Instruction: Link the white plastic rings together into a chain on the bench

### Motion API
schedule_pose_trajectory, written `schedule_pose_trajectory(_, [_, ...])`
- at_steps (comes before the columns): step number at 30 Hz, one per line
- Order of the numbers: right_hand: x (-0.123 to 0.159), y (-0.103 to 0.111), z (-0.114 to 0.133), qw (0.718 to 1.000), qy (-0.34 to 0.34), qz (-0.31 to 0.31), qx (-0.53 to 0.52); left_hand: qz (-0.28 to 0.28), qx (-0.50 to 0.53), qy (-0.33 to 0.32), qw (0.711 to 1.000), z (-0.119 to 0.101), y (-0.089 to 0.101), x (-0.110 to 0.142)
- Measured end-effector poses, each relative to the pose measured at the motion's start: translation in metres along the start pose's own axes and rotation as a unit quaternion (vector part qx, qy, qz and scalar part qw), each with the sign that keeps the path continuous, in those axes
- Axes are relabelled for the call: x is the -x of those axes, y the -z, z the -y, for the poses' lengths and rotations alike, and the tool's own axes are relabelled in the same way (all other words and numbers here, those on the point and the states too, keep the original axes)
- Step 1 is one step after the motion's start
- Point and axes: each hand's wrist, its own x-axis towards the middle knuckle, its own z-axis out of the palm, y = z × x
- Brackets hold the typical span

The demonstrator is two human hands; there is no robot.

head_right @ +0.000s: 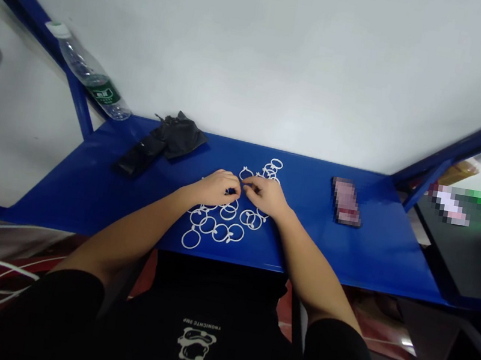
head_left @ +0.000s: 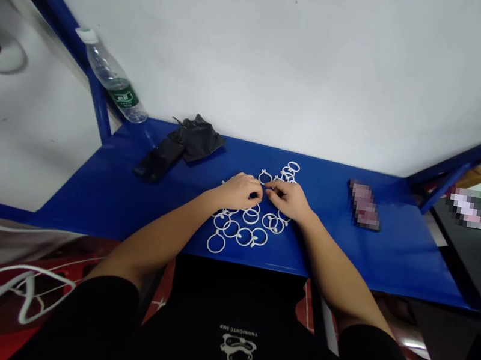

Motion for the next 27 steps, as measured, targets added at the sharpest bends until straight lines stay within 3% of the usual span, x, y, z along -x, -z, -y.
schedule_pose_trajectory(8, [0.000, 0.001, 0.000, 1.000, 0.012, 0.001, -0.001, 0.032, -0.029, 0.063, 0.997, -0.005, 0.004, 0.003])
schedule_pose_trajectory(14, [-0.001, -0.001, 0.000, 1.000, 0.012, 0.025, -0.006, 0.024, -0.037, 0.050, 0.998, -0.006, 0.003, 0.001])
schedule_pose_trajectory(22, [-0.001, 0.003, 0.004, 0.999, 0.014, 0.045, -0.010, -0.066, -0.007, -0.017, 0.998, 0.003, -0.005, -0.002])
schedule_pose_trajectory(27, [-0.001, 0.004, 0.005, 0.999, 0.008, 0.036, -0.021, -0.140, 0.020, -0.008, 0.990, 0.005, -0.005, -0.002])
